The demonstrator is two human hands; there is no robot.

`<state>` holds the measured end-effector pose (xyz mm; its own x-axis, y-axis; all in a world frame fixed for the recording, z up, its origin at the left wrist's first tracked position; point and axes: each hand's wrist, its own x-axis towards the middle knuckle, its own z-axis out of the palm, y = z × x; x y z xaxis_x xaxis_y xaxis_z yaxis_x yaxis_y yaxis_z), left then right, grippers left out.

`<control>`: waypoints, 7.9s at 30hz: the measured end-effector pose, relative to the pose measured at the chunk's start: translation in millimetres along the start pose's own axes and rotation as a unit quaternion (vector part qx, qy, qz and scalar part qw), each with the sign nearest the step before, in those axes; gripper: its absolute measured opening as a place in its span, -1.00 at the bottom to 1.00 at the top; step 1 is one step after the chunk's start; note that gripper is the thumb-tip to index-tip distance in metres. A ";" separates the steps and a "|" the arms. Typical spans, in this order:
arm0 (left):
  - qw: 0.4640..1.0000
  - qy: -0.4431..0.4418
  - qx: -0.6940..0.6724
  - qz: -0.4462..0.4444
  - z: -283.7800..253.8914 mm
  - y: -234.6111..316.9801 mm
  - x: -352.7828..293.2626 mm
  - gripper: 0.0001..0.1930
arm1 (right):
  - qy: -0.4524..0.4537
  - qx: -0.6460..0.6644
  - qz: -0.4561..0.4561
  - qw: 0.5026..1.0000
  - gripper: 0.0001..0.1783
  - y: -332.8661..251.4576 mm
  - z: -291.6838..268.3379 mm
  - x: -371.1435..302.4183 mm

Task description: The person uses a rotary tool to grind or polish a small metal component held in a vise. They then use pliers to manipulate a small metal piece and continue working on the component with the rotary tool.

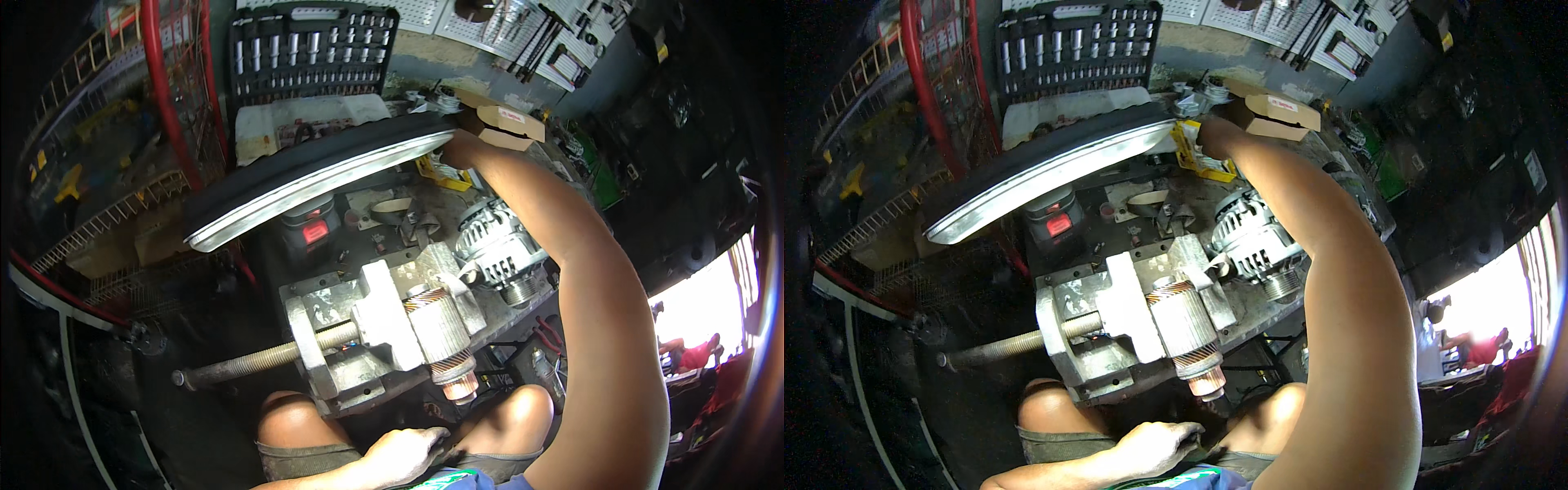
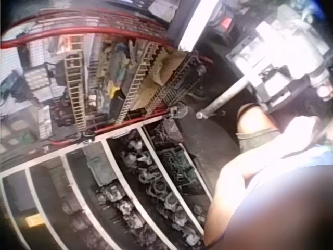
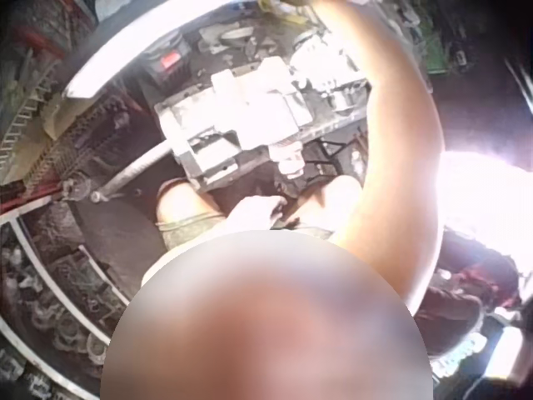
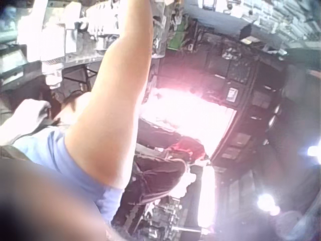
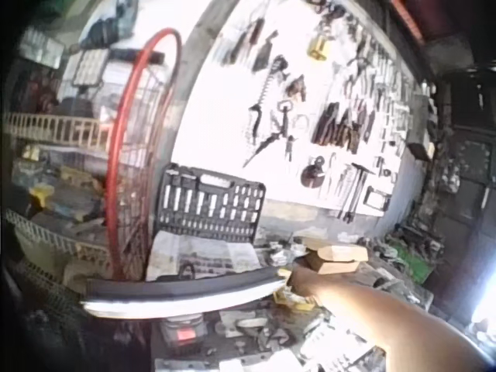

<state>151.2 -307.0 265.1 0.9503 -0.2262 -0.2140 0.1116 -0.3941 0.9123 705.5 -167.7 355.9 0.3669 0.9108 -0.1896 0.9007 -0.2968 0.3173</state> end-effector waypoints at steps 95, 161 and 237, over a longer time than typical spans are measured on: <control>0.830 0.232 -0.504 -0.064 -8.5 -18.3 10.9 -0.55 | -0.172 0.135 0.134 0.967 -0.67 -17.4 -12.6 -29.6; 0.933 0.239 -0.171 0.209 78.6 40.5 -21.1 -0.85 | 0.172 0.412 -0.068 0.892 -0.74 -286.0 -47.4 -532.4; 0.779 0.594 0.170 0.111 -97.7 35.2 47.4 -0.83 | 0.232 0.741 0.196 0.599 -0.67 -310.9 49.5 -547.6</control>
<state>228.6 -244.5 321.2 0.5567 0.5820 0.5928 0.0154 -0.7207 0.6931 236.1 -588.4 315.0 0.8227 0.5682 0.0171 0.1100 -0.1295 -0.9855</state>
